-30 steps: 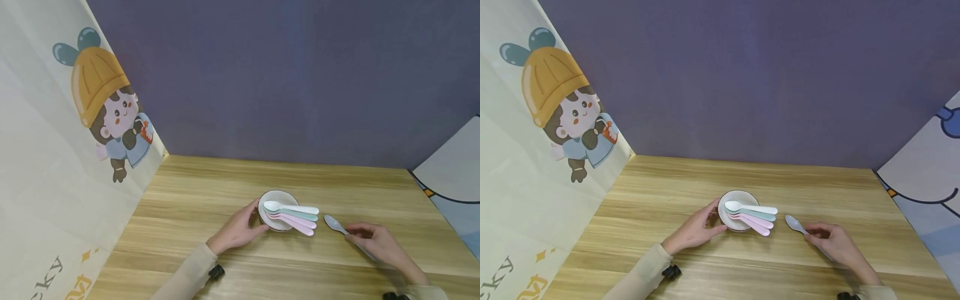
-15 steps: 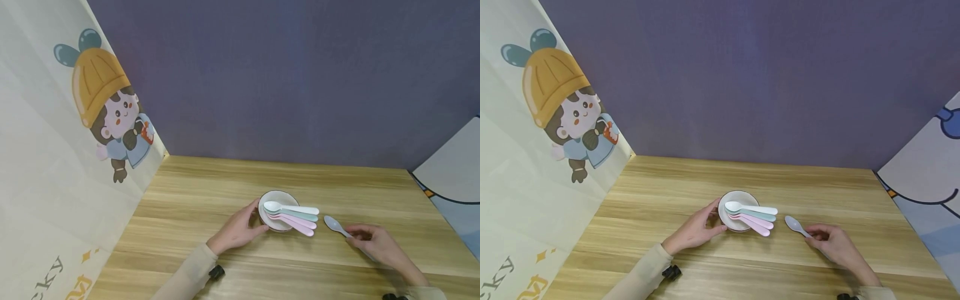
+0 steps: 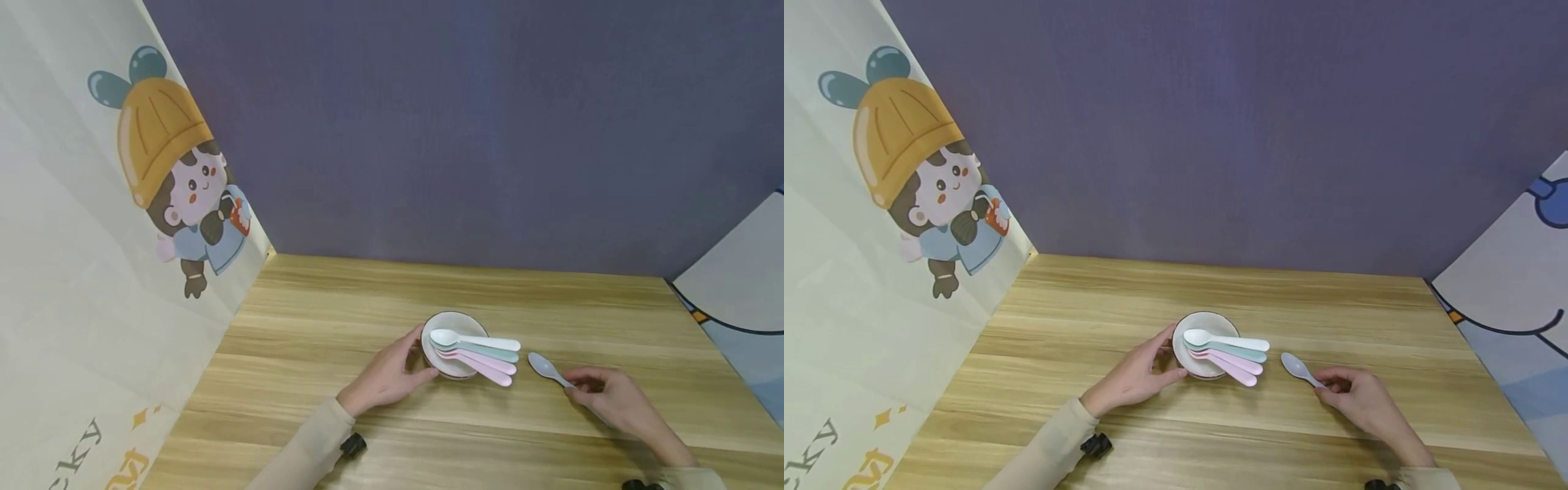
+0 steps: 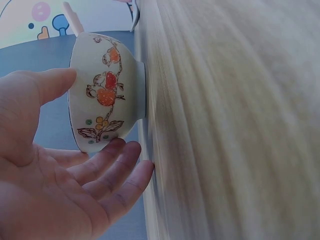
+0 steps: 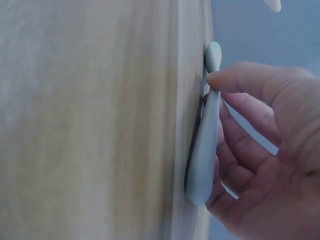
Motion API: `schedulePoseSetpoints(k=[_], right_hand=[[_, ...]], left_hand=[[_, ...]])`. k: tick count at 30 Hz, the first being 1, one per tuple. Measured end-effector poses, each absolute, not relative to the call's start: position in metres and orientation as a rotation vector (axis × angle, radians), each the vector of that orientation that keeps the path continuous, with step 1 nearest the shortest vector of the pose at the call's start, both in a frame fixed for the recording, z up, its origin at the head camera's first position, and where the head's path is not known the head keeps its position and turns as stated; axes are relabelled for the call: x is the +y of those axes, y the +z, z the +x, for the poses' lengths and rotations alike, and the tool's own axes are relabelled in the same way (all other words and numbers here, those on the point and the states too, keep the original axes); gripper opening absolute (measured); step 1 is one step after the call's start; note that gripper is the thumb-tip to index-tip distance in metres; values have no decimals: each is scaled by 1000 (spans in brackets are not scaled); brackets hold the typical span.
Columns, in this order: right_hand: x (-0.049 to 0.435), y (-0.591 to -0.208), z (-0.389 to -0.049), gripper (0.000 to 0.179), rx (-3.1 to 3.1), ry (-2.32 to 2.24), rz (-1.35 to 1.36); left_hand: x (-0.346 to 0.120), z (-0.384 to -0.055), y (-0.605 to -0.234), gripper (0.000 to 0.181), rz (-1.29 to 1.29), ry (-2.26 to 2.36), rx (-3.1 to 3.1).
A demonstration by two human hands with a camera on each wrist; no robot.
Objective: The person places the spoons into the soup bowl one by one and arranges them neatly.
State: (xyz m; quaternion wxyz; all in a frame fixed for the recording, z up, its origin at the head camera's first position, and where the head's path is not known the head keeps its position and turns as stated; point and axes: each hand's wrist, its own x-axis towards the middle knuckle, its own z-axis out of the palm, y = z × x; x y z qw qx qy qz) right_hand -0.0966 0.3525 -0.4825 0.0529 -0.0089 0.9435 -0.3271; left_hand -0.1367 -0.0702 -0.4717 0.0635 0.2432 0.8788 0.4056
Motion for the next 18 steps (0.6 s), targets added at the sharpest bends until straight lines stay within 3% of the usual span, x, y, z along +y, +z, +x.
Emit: schedulePoseSetpoints(k=[18], right_hand=[[348, -484, -72, 23, 2896, -1017, -1]], left_hand=[[-76, -128, -475, 83, 785, 1207, 2632]])
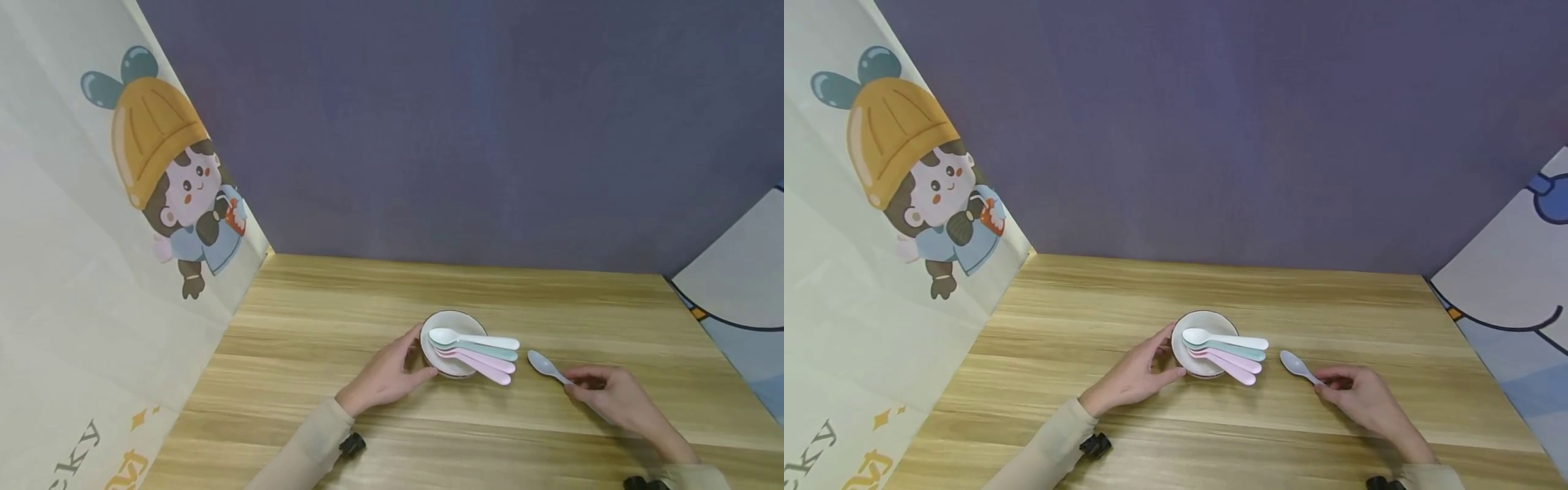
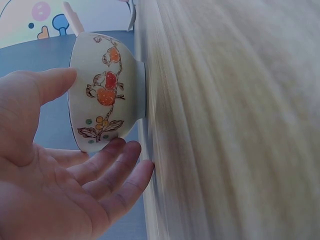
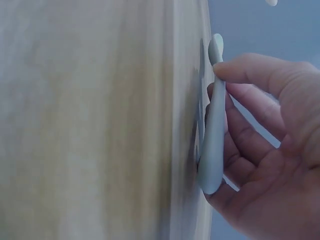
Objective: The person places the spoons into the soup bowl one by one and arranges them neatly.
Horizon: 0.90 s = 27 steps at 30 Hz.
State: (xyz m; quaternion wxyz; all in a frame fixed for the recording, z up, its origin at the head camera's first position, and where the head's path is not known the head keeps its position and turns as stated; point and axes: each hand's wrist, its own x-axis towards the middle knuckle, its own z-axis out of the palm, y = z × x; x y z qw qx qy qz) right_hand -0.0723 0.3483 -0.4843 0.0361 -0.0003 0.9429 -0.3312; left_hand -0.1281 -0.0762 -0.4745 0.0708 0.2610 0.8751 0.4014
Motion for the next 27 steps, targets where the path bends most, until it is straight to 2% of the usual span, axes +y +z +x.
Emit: schedulePoseSetpoints(k=[27], right_hand=[[356, -468, -100, 27, 2854, -1025, -108]], left_hand=[[-71, -138, -474, 83, 745, 1228, 2628]])
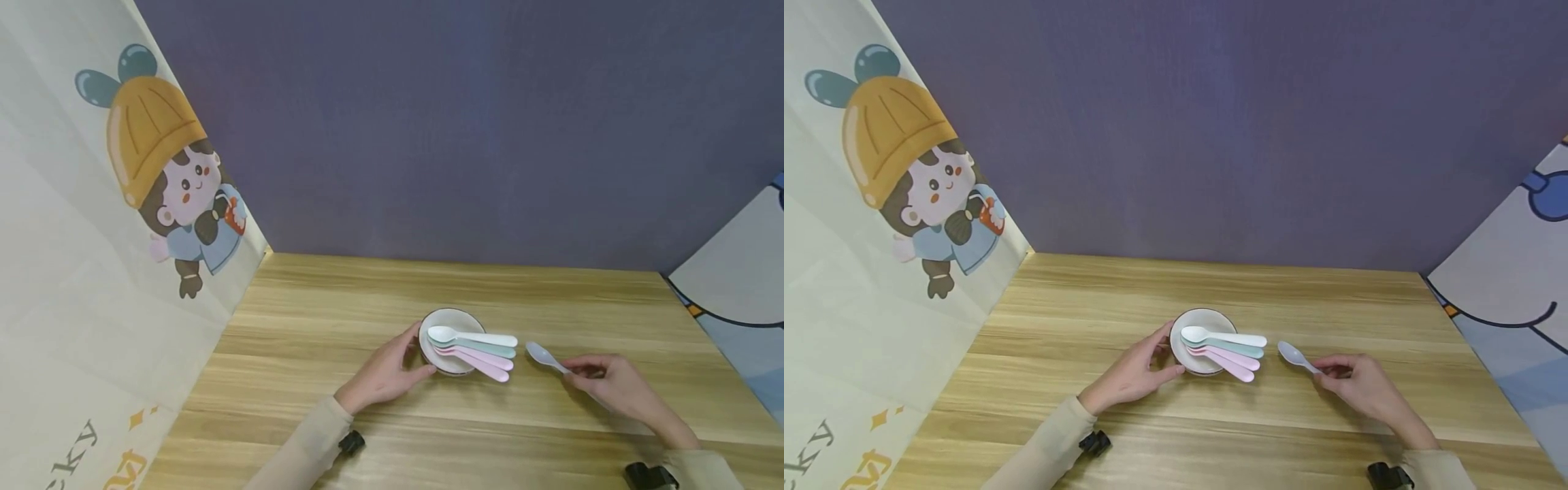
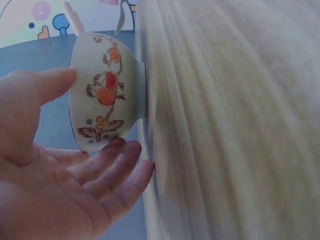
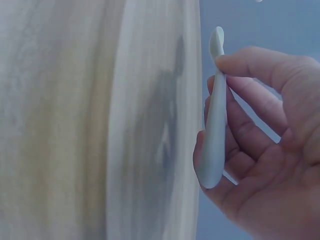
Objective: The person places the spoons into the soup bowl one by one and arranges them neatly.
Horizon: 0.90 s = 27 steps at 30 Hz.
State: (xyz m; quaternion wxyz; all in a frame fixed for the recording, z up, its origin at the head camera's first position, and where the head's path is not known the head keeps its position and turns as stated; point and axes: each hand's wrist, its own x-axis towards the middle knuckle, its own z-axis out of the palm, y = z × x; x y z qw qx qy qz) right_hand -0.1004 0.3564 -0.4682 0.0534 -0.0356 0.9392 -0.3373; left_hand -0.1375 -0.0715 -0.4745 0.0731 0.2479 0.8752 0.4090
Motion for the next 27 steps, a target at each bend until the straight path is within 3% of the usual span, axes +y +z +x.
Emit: schedulePoseSetpoints(k=[27], right_hand=[[348, -441, -110, 25, 2832, -1046, -185]], left_hand=[[-74, -137, -473, 83, 763, 1235, 2620]])
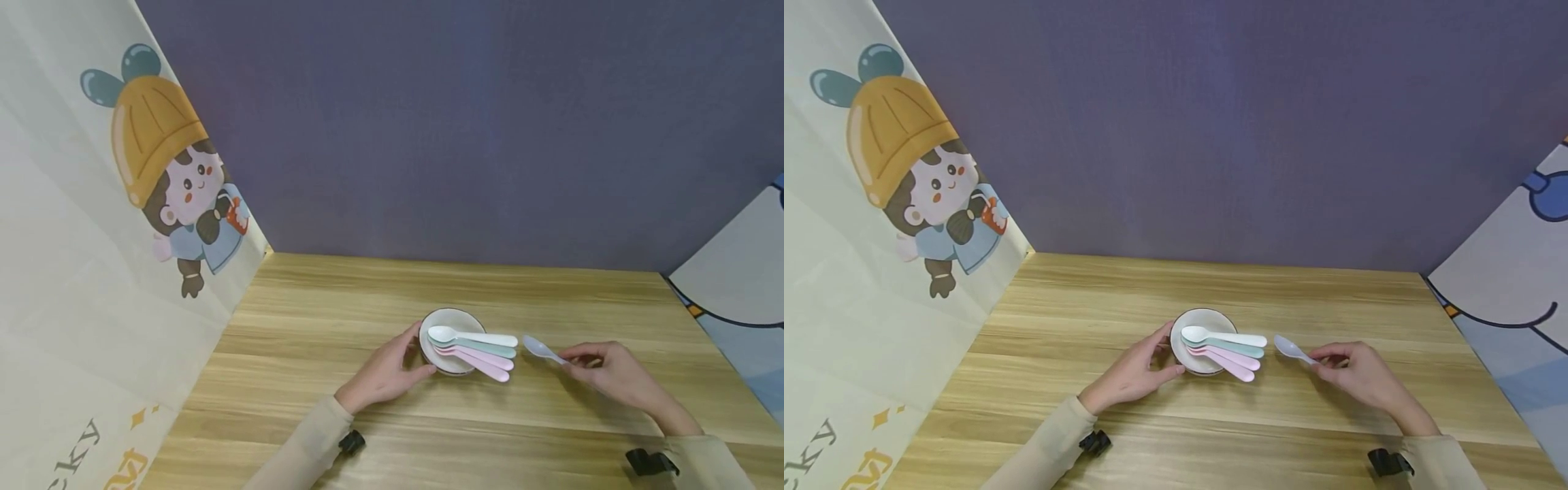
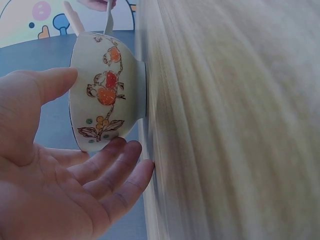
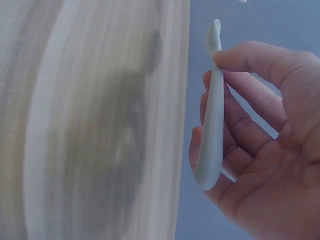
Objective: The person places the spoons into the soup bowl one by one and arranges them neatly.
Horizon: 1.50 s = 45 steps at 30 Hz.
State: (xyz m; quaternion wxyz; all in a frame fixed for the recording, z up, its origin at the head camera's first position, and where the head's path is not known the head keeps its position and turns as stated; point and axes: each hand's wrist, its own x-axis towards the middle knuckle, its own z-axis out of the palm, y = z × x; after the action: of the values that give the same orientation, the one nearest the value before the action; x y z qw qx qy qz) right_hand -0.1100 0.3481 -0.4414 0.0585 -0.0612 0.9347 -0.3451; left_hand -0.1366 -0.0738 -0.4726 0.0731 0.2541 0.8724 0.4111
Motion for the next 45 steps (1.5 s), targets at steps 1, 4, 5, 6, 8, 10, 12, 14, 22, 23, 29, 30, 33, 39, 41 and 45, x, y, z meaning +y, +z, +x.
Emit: schedulePoseSetpoints(k=[1, 4, 5, 6, 8, 10, 12, 14, 22, 23, 29, 30, 33, 39, 41, 45], right_hand=[[348, -441, -111, 25, 2839, -1045, -195], [347, -438, -115, 24, 2853, -1055, -216], [346, -437, -116, 24, 2863, -1051, -220], [345, -436, -117, 24, 2865, -1050, -224], [344, -434, -118, 24, 2866, -1043, -232], [343, -432, -119, 24, 2869, -1030, -238], [342, -431, -120, 24, 2870, -1019, -245], [341, -430, -121, 24, 2858, -1022, -247], [335, -425, -122, 23, 2889, -1011, -301], [334, -424, -122, 22, 2891, -1013, -300], [328, -421, -120, 22, 2902, -1001, -289], [327, -420, -120, 22, 2903, -999, -289], [325, -420, -121, 23, 2903, -997, -300], [321, -418, -126, 24, 2901, -980, -310], [320, -416, -129, 24, 2902, -979, -322], [318, -412, -135, 23, 2905, -979, -344]], left_hand=[[-74, -137, -473, 83, 760, 1236, 2619], [-74, -137, -472, 83, 760, 1242, 2620], [-74, -137, -472, 82, 760, 1243, 2619], [-74, -137, -471, 82, 761, 1243, 2619], [-74, -137, -471, 82, 767, 1241, 2621], [-74, -137, -471, 82, 768, 1235, 2622], [-74, -137, -472, 82, 766, 1233, 2622], [-74, -137, -472, 82, 769, 1231, 2621], [-75, -134, -473, 82, 776, 1222, 2619], [-75, -134, -474, 82, 776, 1223, 2618], [-76, -131, -473, 82, 783, 1232, 2607], [-76, -131, -473, 83, 784, 1232, 2606], [-76, -130, -473, 83, 786, 1224, 2612], [-76, -132, -472, 84, 773, 1211, 2621], [-76, -133, -472, 84, 771, 1216, 2622], [-75, -135, -472, 84, 779, 1224, 2629]])
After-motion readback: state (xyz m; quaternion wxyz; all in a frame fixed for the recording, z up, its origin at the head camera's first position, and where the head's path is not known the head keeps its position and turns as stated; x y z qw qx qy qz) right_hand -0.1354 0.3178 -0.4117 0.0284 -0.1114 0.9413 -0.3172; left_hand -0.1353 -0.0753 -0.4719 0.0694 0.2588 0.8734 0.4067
